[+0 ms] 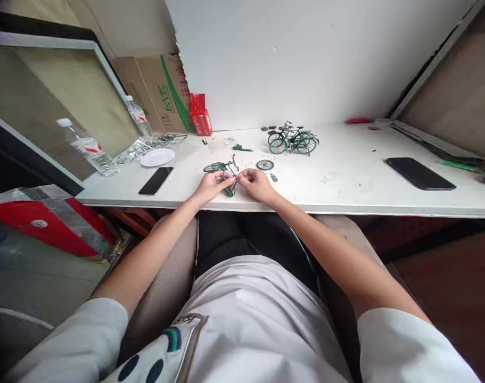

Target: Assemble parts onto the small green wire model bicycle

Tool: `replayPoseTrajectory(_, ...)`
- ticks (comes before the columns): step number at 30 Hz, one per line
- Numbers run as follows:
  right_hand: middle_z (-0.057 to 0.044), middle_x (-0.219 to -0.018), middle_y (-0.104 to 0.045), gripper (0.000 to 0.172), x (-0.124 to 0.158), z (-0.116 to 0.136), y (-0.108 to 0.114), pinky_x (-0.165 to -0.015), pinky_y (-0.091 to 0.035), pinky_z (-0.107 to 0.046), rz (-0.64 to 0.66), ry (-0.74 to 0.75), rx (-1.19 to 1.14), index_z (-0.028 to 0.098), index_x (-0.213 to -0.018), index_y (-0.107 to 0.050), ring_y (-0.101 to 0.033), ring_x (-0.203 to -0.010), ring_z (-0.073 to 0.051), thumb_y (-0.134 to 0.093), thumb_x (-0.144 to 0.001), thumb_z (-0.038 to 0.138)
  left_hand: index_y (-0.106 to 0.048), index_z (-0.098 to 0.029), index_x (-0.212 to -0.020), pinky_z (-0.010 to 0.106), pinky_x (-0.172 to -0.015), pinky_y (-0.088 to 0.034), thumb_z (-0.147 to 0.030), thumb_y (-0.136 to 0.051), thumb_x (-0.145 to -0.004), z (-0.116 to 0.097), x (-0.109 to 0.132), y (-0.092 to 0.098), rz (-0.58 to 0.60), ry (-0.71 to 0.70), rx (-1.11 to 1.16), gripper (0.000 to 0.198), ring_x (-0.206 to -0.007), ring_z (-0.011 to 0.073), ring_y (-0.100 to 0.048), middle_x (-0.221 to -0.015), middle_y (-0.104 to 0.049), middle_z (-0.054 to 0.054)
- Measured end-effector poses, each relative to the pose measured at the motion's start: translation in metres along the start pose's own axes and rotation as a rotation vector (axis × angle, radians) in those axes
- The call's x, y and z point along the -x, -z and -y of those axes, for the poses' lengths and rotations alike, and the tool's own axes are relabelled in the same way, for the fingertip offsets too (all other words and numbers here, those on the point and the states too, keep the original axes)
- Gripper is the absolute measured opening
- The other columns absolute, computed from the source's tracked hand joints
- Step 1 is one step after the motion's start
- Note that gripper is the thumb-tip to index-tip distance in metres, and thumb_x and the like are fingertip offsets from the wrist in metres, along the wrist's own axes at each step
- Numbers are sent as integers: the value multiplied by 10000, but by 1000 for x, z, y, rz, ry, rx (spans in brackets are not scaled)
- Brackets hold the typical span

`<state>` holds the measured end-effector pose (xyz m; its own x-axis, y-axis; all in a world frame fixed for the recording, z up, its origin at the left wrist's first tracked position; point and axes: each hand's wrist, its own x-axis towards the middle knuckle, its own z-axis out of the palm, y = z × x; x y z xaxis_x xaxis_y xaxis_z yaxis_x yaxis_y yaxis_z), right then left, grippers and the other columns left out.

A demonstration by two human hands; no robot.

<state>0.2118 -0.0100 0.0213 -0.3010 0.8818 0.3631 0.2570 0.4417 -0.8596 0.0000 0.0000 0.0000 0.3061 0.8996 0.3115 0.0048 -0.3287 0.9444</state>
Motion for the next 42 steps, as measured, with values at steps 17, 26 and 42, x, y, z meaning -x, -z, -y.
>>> replayPoseTrajectory(17,87,-579,-363,573,1,-3,1,-507,-249,-284,54,-138,-351,217,-916,-637,-302,-511,-100,-760,-850,772,-752,-151,-959,340,-855,-574,-596,-930,-784,-10,4,-3,-60,39,100,510,-858,184,-718,-882,-763,56)
replayPoseTrajectory(26,40,-603,-509,639,2,-1,1,-517,-239,-296,-2,-96,-130,195,-917,-690,-347,-555,-110,-798,-798,813,-768,-143,-982,371,-889,-592,-570,-963,-741,-10,5,-3,-81,74,126,527,-887,200,-740,-924,-791,77)
replayPoseTrajectory(42,43,-616,-485,693,-3,-10,1,-496,-269,-297,-146,-108,-275,219,-916,-670,-363,-535,-117,-809,-749,877,-783,-132,-1129,525,-1207,-500,-438,-1008,-700,-16,6,-3,-28,92,145,573,-1228,327,-752,-1206,-823,149)
